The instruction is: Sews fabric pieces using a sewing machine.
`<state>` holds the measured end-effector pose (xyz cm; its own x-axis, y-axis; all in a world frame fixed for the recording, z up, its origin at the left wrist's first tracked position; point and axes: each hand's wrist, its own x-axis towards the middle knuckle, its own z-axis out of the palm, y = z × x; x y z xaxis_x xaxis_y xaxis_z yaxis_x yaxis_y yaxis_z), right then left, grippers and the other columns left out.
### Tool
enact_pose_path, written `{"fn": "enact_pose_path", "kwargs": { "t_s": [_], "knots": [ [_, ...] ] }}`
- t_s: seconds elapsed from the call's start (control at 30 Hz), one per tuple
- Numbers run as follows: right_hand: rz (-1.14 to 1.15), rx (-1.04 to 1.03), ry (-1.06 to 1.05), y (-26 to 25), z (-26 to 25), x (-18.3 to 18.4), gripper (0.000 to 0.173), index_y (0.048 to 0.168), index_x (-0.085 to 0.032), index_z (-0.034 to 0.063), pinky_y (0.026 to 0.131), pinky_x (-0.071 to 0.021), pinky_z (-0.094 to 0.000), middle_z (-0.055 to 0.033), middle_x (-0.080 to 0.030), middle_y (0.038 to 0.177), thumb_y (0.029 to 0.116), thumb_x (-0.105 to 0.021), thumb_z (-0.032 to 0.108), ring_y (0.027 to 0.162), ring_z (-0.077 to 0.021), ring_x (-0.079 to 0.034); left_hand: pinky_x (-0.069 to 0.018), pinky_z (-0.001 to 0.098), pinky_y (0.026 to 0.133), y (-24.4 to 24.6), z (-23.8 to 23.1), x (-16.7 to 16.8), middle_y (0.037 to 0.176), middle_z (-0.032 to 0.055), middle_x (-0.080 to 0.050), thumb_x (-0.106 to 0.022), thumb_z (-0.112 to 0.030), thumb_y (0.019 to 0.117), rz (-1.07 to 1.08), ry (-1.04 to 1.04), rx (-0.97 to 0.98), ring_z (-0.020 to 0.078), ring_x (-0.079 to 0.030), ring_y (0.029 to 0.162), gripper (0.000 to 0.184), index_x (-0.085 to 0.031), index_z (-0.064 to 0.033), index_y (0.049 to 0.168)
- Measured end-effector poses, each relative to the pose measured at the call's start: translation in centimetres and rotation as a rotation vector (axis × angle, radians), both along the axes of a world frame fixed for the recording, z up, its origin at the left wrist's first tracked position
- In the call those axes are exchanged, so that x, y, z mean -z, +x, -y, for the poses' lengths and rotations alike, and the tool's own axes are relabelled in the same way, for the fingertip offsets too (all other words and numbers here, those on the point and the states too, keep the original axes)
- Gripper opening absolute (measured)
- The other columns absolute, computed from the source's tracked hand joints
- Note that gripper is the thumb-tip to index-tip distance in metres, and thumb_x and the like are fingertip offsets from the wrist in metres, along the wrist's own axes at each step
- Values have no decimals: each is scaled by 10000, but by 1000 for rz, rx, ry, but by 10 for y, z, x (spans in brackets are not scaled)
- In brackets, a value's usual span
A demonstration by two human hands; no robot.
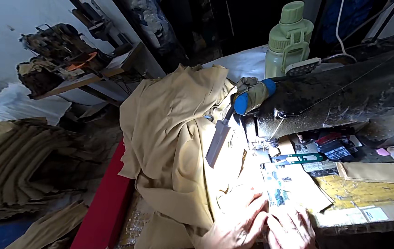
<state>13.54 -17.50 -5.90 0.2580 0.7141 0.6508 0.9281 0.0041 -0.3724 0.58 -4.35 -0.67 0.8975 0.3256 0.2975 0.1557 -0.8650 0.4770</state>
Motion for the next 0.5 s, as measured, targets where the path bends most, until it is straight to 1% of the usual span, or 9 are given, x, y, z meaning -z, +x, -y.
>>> {"fn": "enact_pose_path", "kwargs": {
  "t_s": [0.03, 0.07, 0.17, 0.23, 0.3, 0.33, 0.4, 0.43, 0.5],
  "knots": [
    [-2, -5, -12, 0, 1, 0, 239, 883, -718, 184, 1004, -404, -392, -56, -719, 952, 958, -497, 237, 989, -240, -628, -438, 403, 1098, -3, 3, 0, 1324, 105, -678, -449, -305, 1051, -39, -14, 4, 229, -598, 1287, 406, -693, -88, 1292],
    [-2, -5, -25, 1, 2, -1, 238, 902, -727, 183, 1001, -414, -402, -61, -726, 949, 958, -504, 243, 987, -245, -640, -422, 417, 1119, -6, 6, 1, 1371, 115, -652, -462, -332, 1043, -57, -21, 6, 238, -576, 1322, 433, -673, -86, 1330],
    [-12, -15, -45, 1, 1, -5, 236, 904, -753, 172, 972, -434, -423, -71, -736, 928, 945, -530, 238, 961, -254, -656, -409, 428, 1139, -12, 5, 4, 1458, 132, -587, -497, -414, 1031, -91, -1, 44, 236, -538, 1374, 513, -613, -85, 1407],
    [-40, -41, -78, 0, 0, -11, 214, 896, -770, 151, 951, -441, -449, -78, -744, 929, 934, -566, 201, 945, -261, -666, -394, 434, 1147, -15, -4, 8, 1452, 113, -593, -531, -397, 999, -59, 99, 92, 238, -532, 1374, 496, -619, -105, 1390],
    [-72, -75, -124, -2, 0, -17, 180, 903, -781, 124, 924, -468, -486, -94, -745, 921, 916, -605, 155, 920, -284, -682, -380, 448, 1156, -18, -14, 11, 1423, 96, -613, -624, -329, 916, -30, 161, 140, 252, -544, 1352, 506, -628, -113, 1374],
    [-85, -85, -152, -4, 0, -20, 169, 912, -784, 111, 907, -481, -500, -104, -741, 915, 914, -617, 135, 909, -299, -685, -391, 444, 1148, -18, -18, 12, 1406, 84, -627, -659, -298, 886, -24, 172, 153, 252, -558, 1333, 515, -632, -117, 1367],
    [-92, -65, -206, -9, 0, -28, 164, 918, -781, 94, 877, -487, -503, -115, -728, 887, 897, -619, 105, 876, -309, -682, -415, 429, 1131, -17, -22, 15, 1383, 69, -644, -651, -256, 893, -13, 168, 162, 240, -582, 1308, 507, -620, -113, 1378],
    [-96, -48, -236, -10, 0, -33, 167, 927, -781, 84, 873, -486, -502, -120, -718, 872, 896, -617, 94, 863, -313, -676, -429, 418, 1120, -16, -23, 16, 1377, 59, -649, -628, -237, 920, -12, 161, 159, 227, -589, 1298, 479, -616, -121, 1384],
    [-128, -32, -306, -12, 2, -46, 170, 967, -783, 49, 863, -510, -531, -143, -735, 875, 911, -628, 90, 862, -341, -699, -460, 410, 1074, -14, -23, 19, 1337, 59, -666, -593, -208, 954, 16, 143, 156, 222, -613, 1252, 390, -654, -134, 1332]
  ]
}}
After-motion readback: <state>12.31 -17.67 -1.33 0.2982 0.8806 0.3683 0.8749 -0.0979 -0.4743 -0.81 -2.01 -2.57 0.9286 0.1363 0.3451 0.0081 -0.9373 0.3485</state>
